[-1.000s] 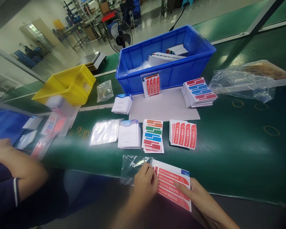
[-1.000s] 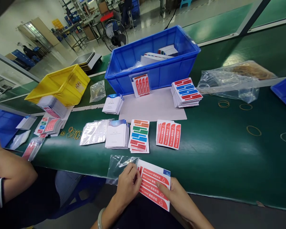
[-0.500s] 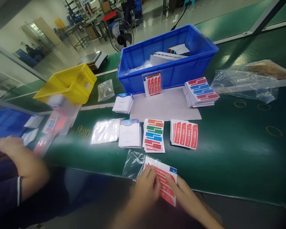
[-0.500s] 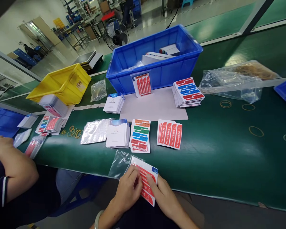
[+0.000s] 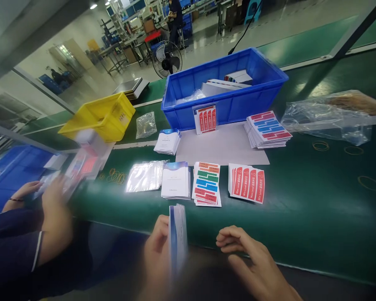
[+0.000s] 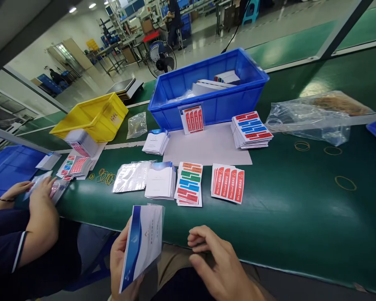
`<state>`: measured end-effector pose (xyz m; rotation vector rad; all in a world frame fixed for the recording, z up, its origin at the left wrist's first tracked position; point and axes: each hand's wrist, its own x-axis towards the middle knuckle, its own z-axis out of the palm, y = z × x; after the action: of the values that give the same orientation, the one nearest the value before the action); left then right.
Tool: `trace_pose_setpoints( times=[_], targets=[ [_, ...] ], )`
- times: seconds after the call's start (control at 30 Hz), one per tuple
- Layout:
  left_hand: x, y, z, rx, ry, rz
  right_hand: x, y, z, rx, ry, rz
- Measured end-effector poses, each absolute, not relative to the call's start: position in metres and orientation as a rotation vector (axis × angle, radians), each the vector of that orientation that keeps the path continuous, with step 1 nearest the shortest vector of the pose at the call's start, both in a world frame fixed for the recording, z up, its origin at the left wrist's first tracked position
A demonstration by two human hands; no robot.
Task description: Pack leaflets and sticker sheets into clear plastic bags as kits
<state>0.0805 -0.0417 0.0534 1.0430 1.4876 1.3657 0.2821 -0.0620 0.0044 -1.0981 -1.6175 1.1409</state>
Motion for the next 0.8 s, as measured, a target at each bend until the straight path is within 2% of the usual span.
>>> trace_pose_setpoints(
  times=[0.2,0.27,0.4,0.8],
  targets=[
    [0.094,-0.039,0.051,1.164,1.414,1.265,0.258,-0.058,0.019,-0.86,-2.001,0.371],
    [0.095,-0.04,0.048,1.224,1.369,1.254,0.255,-0.053,0.027,-0.863,-2.127,0.256],
    [0.091,-0.041,0.045,1.186,1.325,1.302,0.256,-0.048,0.033,-0.928,-2.092,0.279],
    [0.096,-0.043,0.041,1.202,1.161,1.278,0.239,-0.052,0.007,-0.956,-1.917,0.425]
  ],
)
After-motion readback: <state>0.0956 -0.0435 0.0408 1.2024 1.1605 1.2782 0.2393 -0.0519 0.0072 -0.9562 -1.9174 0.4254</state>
